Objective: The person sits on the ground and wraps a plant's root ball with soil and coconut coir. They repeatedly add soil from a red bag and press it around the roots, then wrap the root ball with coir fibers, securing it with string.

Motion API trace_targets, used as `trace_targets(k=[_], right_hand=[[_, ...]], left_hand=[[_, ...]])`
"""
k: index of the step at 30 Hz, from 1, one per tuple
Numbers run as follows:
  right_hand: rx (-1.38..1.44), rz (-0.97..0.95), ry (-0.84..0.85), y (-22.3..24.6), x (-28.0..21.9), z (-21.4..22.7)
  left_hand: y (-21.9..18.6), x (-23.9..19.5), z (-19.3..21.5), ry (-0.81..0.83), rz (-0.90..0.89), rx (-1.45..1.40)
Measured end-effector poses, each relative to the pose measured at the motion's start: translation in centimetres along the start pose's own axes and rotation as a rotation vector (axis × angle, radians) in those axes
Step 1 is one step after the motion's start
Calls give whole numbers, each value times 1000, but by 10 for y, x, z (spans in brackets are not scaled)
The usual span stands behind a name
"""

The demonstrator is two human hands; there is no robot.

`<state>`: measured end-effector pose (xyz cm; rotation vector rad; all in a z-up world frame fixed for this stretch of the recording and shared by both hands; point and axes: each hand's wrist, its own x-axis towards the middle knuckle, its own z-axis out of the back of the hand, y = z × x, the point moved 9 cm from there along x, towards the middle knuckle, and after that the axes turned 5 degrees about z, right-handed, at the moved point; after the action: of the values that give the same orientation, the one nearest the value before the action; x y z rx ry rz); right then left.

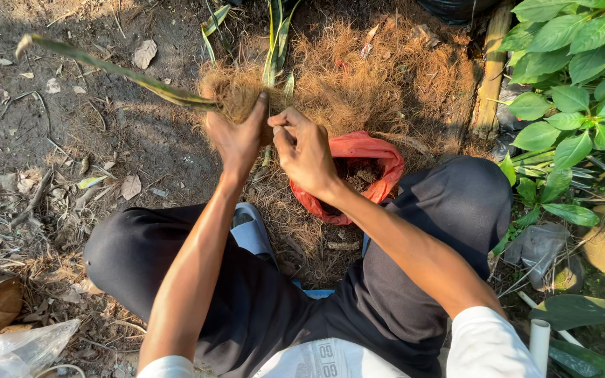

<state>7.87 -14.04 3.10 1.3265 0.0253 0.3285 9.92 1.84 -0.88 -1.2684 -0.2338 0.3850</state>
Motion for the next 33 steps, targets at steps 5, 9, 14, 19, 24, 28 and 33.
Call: trace_targets(k=[5,9,14,19,24,28,33], right_hand=[[1,-31,-97,-2,-13,0],[47,32,-103,3,-29,-16],[5,58,-33,-8,-54,-31],[328,-73,11,-61,-60,-43],[343,-531,251,-153,-67,-60],[502,-556,315,-185,-38,-37],[253,-448,320,-179,31,4]], left_hand=[[5,1,-7,-76,-30,-164],[37,8,-30,18,273,-572],[52,14,-36,68,348,-785],[49,16,-36,171,440,-935],[32,14,-29,273,429,-1037],[34,6,-28,370,509,-988],[28,-4,-19,448,475,-729]])
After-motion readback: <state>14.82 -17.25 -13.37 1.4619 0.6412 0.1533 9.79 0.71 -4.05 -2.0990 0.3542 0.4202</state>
